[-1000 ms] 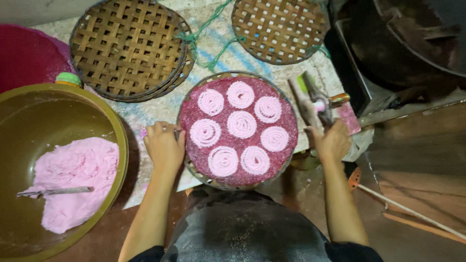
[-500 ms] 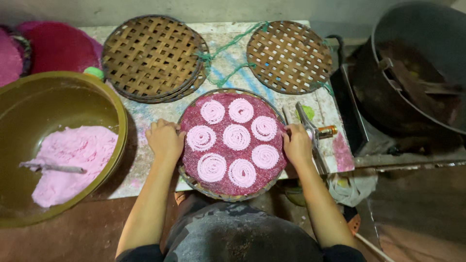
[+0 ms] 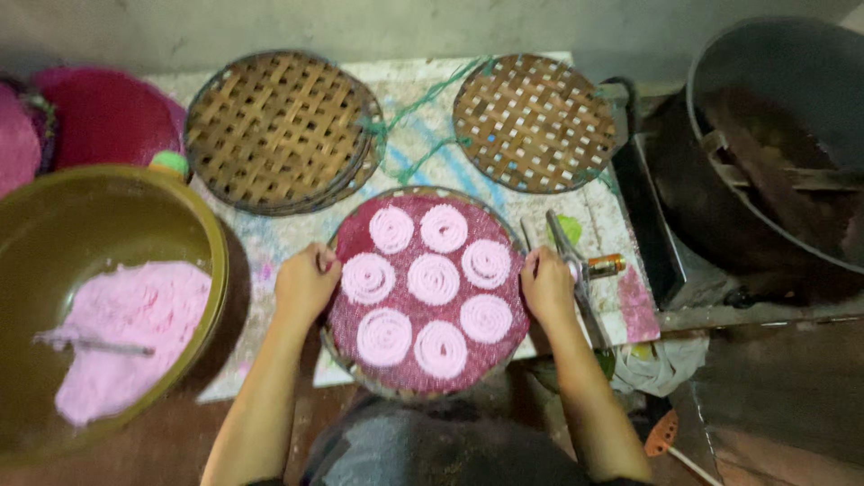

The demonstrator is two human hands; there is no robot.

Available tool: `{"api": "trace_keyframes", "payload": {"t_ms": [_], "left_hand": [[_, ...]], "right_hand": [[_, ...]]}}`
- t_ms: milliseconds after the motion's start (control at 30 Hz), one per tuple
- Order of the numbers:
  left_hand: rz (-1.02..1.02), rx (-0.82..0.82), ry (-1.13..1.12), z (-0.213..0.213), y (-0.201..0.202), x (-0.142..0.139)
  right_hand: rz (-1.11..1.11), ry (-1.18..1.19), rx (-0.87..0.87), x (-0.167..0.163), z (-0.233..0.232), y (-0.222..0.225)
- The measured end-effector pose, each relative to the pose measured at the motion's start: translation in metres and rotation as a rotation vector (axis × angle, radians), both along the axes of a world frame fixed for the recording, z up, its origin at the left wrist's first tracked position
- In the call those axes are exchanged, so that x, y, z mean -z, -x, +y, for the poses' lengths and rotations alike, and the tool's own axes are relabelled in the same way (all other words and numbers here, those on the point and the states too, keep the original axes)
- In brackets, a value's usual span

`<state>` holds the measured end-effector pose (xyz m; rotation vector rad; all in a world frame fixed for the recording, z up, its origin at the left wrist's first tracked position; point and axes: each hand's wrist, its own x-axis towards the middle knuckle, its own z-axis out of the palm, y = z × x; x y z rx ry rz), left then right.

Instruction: The person sits at a workbench and uses a hand-held extruder press to pipe pink dough from a large bowl into spiral shapes onto round trays lined with paper cups. They reload the press with dough from the bowl between trays and press out multiple spirals per tray.

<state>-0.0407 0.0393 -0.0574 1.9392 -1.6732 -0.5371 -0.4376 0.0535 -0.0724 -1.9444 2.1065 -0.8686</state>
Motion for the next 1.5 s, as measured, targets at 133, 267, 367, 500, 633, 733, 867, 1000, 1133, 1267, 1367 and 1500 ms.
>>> {"api": "trace_keyframes", "payload": {"t_ms": [133, 267, 367, 500, 633, 733, 867, 1000, 1133, 1267, 1367, 1500], "left_hand": [[0.107, 0.046, 0.071, -0.012, -0.008, 0.013], [0.321, 0.058, 0.009, -0.027, -0.009, 0.011], [0.509, 0.135, 0.045, -0.06, 0.001, -0.009], [0.583, 0.296, 0.239, -0.128, 0.034, -0.053], [0.588, 0.351, 0.225, -0.219, 0.093, -0.092], [0.66, 0.426, 0.331, -0.278, 0.145, -0.107], [0.692, 0.33, 0.162, -0.326, 0.194, -0.109], [0.422, 0.311, 0.243, -0.349, 0.218, -0.102], [0.102, 0.465, 0.621, -0.345, 0.198, -0.089], [0.37, 0.433, 0.255, -0.301, 0.125, -0.07], [0.538, 0.391, 0.211, -0.23, 0.057, -0.052], [0.085, 0.207, 0.216, -0.107, -0.011, -0.007]], "right_hand": [[-0.08, -0.004, -0.019, -0.003, -0.001, -0.003], [-0.201, -0.122, 0.036, -0.024, -0.006, -0.006], [-0.393, -0.094, 0.01, -0.052, -0.023, 0.001], [-0.418, 0.068, -0.039, -0.098, -0.068, 0.028], [-0.266, 0.319, 0.006, -0.128, -0.15, 0.066], [-0.119, 0.406, 0.034, -0.136, -0.209, 0.089], [0.017, 0.44, 0.1, -0.138, -0.264, 0.109], [0.081, 0.468, 0.222, -0.134, -0.284, 0.113], [0.037, 0.466, 0.137, -0.109, -0.265, 0.099], [-0.229, 0.255, 0.046, -0.074, -0.174, 0.071], [-0.403, 0.097, 0.026, -0.043, -0.082, 0.046], [-0.464, -0.083, 0.158, 0.007, 0.016, 0.013]]}}
